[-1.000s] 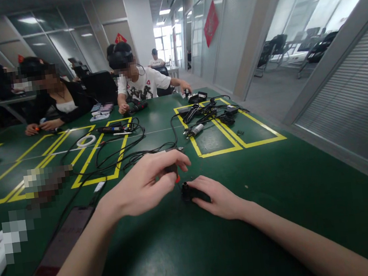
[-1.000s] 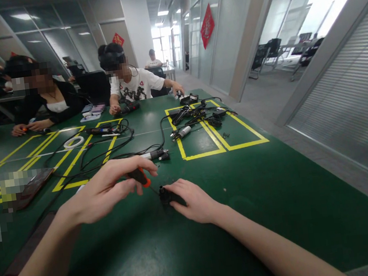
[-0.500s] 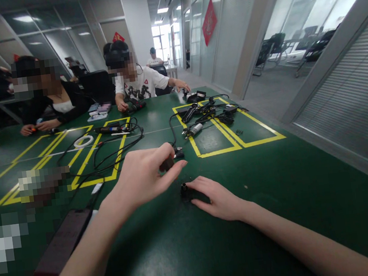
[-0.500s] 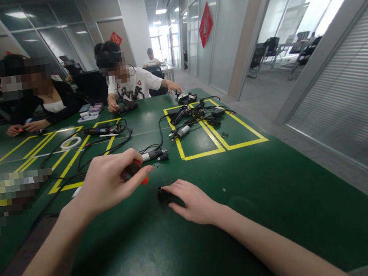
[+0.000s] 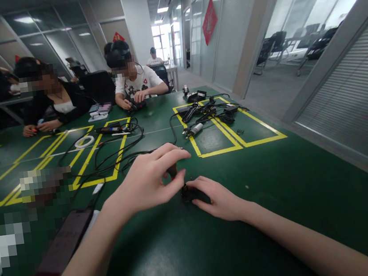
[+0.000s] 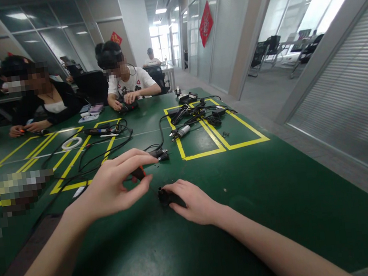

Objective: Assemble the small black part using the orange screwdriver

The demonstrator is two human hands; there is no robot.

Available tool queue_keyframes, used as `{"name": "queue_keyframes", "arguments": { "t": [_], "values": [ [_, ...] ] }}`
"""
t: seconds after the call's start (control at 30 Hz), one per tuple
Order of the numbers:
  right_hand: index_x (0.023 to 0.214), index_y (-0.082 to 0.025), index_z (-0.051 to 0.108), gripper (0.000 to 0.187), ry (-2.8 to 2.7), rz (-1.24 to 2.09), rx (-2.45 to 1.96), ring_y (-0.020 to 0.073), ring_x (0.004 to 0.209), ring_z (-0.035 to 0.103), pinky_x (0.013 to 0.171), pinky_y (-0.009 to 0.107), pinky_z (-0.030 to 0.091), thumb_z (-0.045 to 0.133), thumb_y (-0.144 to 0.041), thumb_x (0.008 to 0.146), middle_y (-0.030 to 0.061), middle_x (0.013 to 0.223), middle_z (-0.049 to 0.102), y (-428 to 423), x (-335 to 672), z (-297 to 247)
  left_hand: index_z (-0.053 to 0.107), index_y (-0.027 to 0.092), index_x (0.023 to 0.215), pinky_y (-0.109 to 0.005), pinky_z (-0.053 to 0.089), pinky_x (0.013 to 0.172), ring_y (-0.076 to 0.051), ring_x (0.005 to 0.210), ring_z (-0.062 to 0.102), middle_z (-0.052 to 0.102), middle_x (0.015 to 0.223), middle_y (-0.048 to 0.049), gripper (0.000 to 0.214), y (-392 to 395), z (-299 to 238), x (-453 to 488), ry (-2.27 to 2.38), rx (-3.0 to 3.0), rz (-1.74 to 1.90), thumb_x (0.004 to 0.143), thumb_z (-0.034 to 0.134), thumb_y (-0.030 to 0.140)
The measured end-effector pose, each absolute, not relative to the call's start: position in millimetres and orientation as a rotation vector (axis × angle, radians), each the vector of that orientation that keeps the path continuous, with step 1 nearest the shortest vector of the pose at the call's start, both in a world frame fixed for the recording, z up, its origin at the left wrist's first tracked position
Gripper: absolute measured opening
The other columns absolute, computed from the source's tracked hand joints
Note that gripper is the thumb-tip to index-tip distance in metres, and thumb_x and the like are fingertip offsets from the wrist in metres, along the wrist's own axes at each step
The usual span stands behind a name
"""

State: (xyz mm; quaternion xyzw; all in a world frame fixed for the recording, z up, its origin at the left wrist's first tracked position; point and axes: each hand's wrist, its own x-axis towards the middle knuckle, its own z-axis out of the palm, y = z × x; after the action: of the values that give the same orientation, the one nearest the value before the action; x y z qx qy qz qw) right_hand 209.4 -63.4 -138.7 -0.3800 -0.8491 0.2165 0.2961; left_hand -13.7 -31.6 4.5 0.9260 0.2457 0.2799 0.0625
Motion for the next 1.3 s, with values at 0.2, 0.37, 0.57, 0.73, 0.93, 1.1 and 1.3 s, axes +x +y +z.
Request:
{"name": "queue_keyframes", "arguments": {
  "t": [0.2,0.37,0.57,0.73,0.93,1.1,1.3],
  "values": [
    [0.131,-0.017,0.059,0.042,-2.25,0.571,-1.018,0.0287,0.114,0.065,0.099,0.05,0.057,0.064,-0.013,0.09,0.0159,0.123,0.071,-62.9,210.0,-139.5,0.067,0.019,0.118,-0.029,0.056,0.087,-0.019,0.102,0.068,0.07,0.113,-0.0092,0.029,-32.6,6.4,-13.8,0.715,2.787,0.856,0.094,0.053,0.013],
    [0.129,-0.017,0.059,0.04,-2.251,0.579,-1.019,0.0279,0.112,0.066,0.098,0.048,0.057,0.064,-0.013,0.09,0.0153,0.121,0.072,-62.5,210.0,-137.8,0.066,0.019,0.121,-0.024,0.053,0.074,-0.014,0.085,0.068,0.069,0.111,-0.0071,0.025,-32.0,3.9,-13.5,0.75,2.793,0.828,0.098,0.057,0.022],
    [0.126,-0.019,0.061,0.035,-2.224,0.573,-1.035,0.0261,0.108,0.068,0.095,0.045,0.058,0.065,-0.015,0.091,0.0128,0.117,0.072,-60.7,209.2,-137.9,0.068,0.017,0.121,-0.027,0.055,0.08,-0.017,0.093,0.067,0.069,0.108,-0.0082,0.036,-33.5,8.3,-14.6,0.741,2.769,0.806,0.088,0.054,0.01],
    [0.123,-0.019,0.062,0.031,-2.245,0.529,-1.067,0.0264,0.105,0.068,0.093,0.044,0.058,0.068,-0.019,0.092,0.0127,0.113,0.073,-58.7,206.9,-138.3,0.064,0.02,0.126,-0.024,0.053,0.075,-0.014,0.088,0.068,0.068,0.114,-0.0075,0.032,-31.2,3.3,-15.0,0.759,2.781,0.836,0.097,0.053,0.015],
    [0.119,-0.017,0.062,0.028,-2.286,0.47,-1.098,0.0267,0.102,0.068,0.089,0.044,0.058,0.069,-0.019,0.092,0.0125,0.109,0.072,-58.1,205.0,-138.8,0.061,0.019,0.129,-0.028,0.054,0.081,-0.018,0.093,0.068,0.068,0.111,-0.0076,0.04,-33.4,3.9,-14.0,0.725,2.836,0.818,0.09,0.057,0.013],
    [0.121,-0.016,0.061,0.028,-2.336,0.406,-1.076,0.0281,0.102,0.068,0.089,0.045,0.059,0.066,-0.02,0.094,0.0144,0.11,0.072,-58.1,204.8,-139.2,0.058,0.022,0.135,-0.028,0.056,0.083,-0.017,0.099,0.068,0.064,0.121,-0.0097,0.04,-31.2,-0.4,-12.8,0.74,2.826,0.84,0.097,0.051,0.013],
    [0.122,-0.016,0.06,0.027,-2.367,0.392,-1.034,0.0279,0.103,0.068,0.091,0.045,0.058,0.063,-0.02,0.096,0.0146,0.111,0.071,-55.4,202.2,-140.9,0.059,0.017,0.134,-0.031,0.056,0.085,-0.019,0.098,0.068,0.068,0.114,-0.0091,0.042,-35.7,0.6,-11.4,0.714,2.835,0.823,0.092,0.058,0.015]
  ]
}}
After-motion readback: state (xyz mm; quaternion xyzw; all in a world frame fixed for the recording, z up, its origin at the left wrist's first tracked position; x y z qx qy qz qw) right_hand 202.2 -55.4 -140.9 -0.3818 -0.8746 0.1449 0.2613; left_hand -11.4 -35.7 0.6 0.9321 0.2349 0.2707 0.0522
